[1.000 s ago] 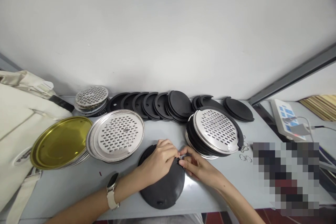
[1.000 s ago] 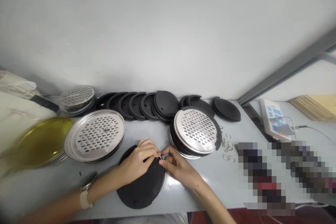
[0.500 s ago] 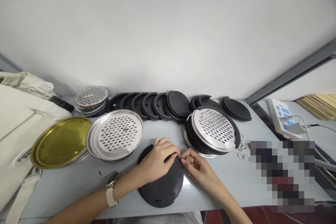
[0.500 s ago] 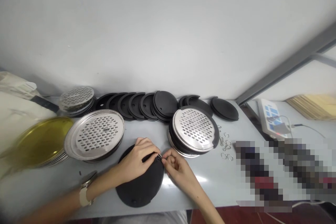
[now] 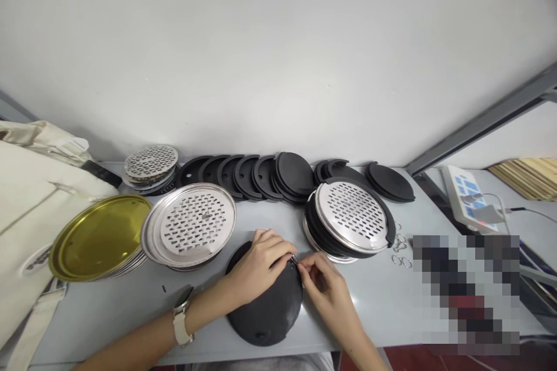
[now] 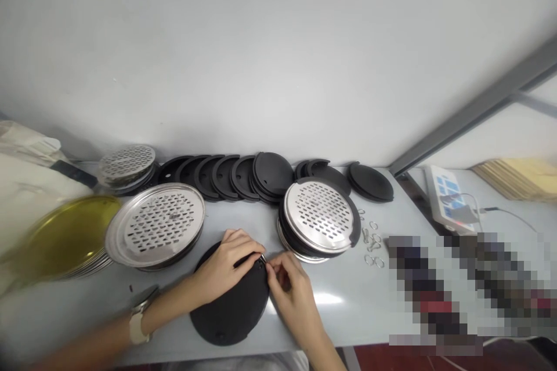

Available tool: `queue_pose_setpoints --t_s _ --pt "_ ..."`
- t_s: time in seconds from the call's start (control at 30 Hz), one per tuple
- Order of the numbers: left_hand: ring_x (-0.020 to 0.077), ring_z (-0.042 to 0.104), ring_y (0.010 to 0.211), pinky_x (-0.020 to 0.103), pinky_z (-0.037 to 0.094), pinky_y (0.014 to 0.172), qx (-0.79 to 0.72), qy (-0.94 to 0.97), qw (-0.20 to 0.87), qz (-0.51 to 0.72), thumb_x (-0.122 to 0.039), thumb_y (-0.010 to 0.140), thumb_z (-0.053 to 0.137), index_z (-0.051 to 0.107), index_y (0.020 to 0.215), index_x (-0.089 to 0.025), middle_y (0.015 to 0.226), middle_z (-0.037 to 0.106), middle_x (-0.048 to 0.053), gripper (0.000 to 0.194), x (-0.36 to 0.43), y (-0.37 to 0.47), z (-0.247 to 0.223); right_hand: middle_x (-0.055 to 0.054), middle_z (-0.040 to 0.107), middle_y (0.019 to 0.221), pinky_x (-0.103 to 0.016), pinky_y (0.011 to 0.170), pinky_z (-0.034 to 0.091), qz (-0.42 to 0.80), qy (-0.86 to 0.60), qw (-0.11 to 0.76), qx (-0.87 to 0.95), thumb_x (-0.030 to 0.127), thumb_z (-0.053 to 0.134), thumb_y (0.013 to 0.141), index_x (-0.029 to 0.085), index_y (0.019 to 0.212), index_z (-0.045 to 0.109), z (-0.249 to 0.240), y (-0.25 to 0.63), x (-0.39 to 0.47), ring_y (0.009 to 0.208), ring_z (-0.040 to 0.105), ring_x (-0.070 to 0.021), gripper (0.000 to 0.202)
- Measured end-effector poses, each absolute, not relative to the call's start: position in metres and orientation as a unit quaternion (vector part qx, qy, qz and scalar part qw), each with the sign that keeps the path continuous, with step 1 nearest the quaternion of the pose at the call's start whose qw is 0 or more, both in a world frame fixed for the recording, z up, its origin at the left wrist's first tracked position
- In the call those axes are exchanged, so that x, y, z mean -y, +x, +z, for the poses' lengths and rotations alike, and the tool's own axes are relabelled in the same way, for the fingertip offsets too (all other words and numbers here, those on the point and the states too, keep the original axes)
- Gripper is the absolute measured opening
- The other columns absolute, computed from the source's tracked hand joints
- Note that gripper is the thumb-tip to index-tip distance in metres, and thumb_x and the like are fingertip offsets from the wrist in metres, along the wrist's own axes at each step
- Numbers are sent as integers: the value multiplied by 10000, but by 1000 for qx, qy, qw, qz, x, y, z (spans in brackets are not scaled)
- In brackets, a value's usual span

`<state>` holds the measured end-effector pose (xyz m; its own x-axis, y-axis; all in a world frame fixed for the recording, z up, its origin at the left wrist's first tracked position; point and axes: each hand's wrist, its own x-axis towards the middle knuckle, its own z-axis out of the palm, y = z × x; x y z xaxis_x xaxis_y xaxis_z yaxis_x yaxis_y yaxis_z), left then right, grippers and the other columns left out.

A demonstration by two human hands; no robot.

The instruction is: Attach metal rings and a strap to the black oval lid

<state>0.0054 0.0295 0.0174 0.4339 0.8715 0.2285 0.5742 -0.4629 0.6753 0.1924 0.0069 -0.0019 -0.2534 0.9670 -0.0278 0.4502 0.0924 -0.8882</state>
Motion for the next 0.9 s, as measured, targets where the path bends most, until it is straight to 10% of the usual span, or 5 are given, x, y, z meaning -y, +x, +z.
queue_pose_setpoints --t_s 0.9 --pt "133 554 864 312 310 828 -418 802 280 320 -136 952 495 645 890 -189 860 666 -15 171 -31 2 11 -89 628 1021 -386 830 467 257 -467 394 749 125 494 918 236 1107 590 -12 186 15 967 577 -241 240"
